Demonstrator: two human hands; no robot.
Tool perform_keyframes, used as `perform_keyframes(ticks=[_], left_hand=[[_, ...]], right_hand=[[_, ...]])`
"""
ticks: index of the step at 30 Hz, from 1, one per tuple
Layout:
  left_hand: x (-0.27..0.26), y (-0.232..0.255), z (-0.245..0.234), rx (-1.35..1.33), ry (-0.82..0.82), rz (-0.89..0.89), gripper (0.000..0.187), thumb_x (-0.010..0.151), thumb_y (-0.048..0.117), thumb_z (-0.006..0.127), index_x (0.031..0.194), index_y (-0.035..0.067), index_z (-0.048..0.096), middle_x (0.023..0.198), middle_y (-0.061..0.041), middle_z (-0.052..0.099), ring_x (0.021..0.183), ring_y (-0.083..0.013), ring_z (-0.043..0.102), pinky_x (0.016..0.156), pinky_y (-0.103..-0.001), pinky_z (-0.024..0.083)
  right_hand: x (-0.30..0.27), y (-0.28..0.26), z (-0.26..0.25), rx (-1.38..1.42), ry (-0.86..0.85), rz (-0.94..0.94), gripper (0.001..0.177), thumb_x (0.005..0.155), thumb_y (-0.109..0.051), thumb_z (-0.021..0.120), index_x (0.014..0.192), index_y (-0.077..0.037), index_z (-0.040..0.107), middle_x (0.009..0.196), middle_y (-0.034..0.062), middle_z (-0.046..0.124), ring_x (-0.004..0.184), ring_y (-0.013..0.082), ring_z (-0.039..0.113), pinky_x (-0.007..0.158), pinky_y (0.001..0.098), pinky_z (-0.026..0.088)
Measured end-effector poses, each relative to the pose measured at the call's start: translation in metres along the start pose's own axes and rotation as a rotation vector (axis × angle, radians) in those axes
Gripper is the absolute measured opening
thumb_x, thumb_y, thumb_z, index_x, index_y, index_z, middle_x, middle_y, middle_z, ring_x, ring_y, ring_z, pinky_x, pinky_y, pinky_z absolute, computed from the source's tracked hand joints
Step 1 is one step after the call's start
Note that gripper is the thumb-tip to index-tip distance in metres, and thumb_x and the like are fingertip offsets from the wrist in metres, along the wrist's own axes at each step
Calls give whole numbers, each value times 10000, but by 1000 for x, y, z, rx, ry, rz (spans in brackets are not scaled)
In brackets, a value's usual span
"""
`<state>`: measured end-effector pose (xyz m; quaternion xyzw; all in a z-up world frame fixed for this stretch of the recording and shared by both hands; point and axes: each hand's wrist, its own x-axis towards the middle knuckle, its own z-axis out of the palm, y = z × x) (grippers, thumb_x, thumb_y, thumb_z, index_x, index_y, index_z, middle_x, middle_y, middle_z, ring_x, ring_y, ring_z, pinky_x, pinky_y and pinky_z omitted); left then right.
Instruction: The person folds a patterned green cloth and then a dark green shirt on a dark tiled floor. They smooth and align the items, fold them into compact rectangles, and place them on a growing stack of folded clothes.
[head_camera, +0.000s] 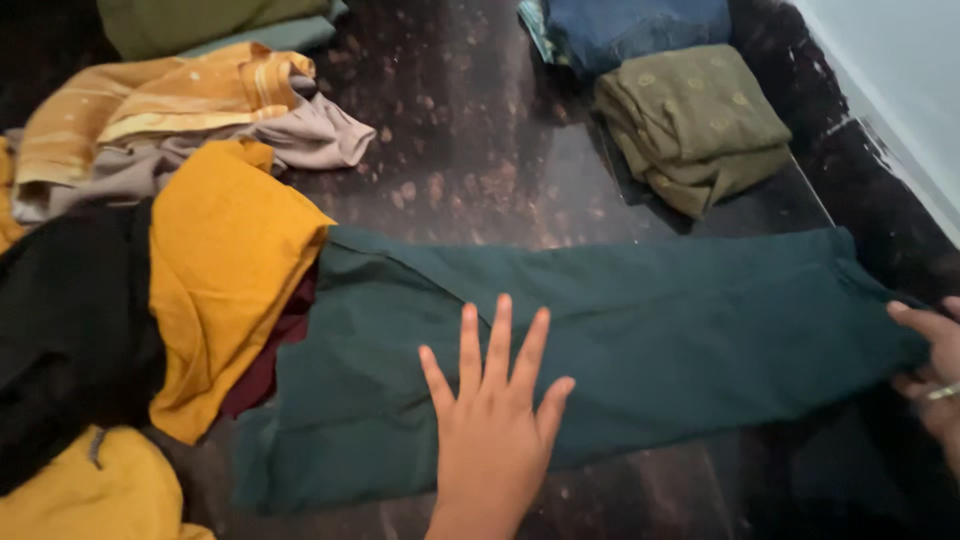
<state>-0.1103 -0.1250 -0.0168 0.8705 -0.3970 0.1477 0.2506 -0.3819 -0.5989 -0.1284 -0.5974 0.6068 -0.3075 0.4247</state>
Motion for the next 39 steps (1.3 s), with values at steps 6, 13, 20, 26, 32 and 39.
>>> perform_keyframes(ticks=[6,13,20,26,32,39], left_hand=[[-16,-17,35,54,-68,-5,681,906,568,531,1491,229,454,1565,-85,385,1452,-339,293,1106,-709,147],[7,-8,16,29,-21,5,651,941,547,525,1508,235,458,1585,-96,398,1485,-351,291,1125,-719,131],[-9,-22,35,66,-191,-49,647,978,548,517,1527,213,446,1593,-125,398,1494,-355,286,1138,-743,113],[-9,-19,27,62,-88,-4,627,1020,525,507,1566,229,422,1637,-109,360,1528,-362,256,1153,-736,104],[-5,-23,27,97,-211,-44,637,975,525,517,1526,218,426,1603,-117,358,1492,-349,258,1145,-732,90],[13,-21,13,-493,69,-260,499,1155,407,480,1535,84,488,1550,-155,580,1451,-310,572,1213,-474,470]], right_hand=[[-15,-14,-4,332,-111,439,551,933,-268,713,1415,-66,540,1362,91,646,1262,276,615,1041,521,483],[-11,-31,-9,487,-134,379,512,1015,-359,571,1444,-88,504,1433,109,595,1264,288,592,1053,514,465],[-112,-108,20,121,-329,-191,541,1030,-369,530,1490,-97,447,1496,116,542,1337,283,540,1100,505,428],[-219,-176,77,-141,-585,-680,567,1043,-378,495,1530,-104,398,1550,122,496,1400,279,495,1140,497,397],[-265,-176,128,-535,-618,-953,593,1056,-386,459,1569,-112,349,1604,129,449,1463,275,451,1180,490,365],[-282,-197,112,-157,-709,-663,623,1071,-396,418,1615,-121,292,1667,136,396,1537,270,399,1227,481,329]])
